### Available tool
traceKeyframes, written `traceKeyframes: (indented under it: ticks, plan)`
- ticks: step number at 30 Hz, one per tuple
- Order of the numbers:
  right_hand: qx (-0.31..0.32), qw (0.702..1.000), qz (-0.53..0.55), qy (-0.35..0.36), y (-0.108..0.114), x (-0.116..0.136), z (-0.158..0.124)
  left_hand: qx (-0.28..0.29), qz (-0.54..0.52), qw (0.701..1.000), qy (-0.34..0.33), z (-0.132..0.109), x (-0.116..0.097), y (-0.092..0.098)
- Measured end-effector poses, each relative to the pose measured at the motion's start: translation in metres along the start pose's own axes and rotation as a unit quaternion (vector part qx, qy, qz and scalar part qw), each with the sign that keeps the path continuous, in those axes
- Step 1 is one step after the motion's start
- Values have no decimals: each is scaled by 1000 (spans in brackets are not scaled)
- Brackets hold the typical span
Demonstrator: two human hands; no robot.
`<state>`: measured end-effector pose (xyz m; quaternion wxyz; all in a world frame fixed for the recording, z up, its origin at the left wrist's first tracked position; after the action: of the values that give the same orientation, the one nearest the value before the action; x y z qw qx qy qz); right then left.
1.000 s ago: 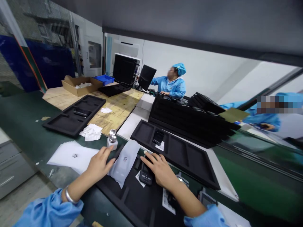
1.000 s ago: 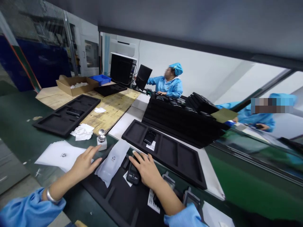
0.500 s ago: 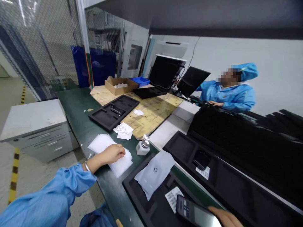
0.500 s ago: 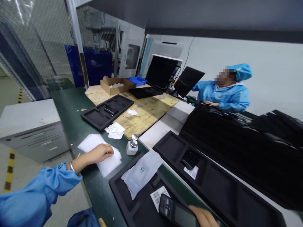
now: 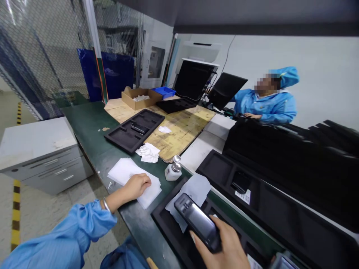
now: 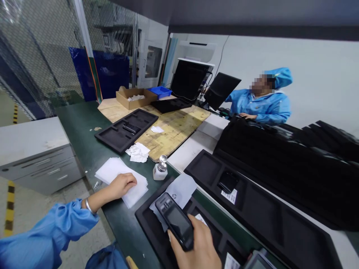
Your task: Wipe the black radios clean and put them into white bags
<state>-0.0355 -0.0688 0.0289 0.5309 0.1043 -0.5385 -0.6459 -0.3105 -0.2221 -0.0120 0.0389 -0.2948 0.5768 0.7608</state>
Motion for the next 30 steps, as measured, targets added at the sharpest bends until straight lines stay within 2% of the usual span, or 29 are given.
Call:
traceKeyframes:
  ticks: [4,8,11,17,20,23,27,30]
  plan:
    - [-3,999,-38,-13,-34,43,16,-36,-4,999,-4,-17,-18,1]
    - [24,999,-36,32,-57,65,14,-55,22,998,7,-25,-26,-3]
    - [38,997,-37,49,-58,65,10,-50,46,998,17,-28,-23,-7]
    - [-10,997,-61,-48,-41,50,12,-15,66,996,56,-25,-8,-19]
    - [3,998,-52,-31,-45,57,15,-9,56,996,73,-23,-5,-22]
    - [24,998,-65,-2,-59,67,18,-22,29,997,74,-24,-5,-19]
    - [58,994,-93,-7,-76,75,21,-64,-22,995,75,-28,-4,-14]
    - [77,994,-81,-9,-80,76,19,-97,-57,991,78,-31,-2,-11]
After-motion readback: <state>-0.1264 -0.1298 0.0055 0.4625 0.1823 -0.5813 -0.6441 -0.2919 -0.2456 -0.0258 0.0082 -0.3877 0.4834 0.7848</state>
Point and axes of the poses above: each hand's wrist, its own z-axis towards the middle knuckle, its own y-axis out of the back of the hand, x = y × z, the point moved 4 cm from there along z, towards the middle knuckle, and after that the axes turned 3 degrees about z, right-handed, at the moved point
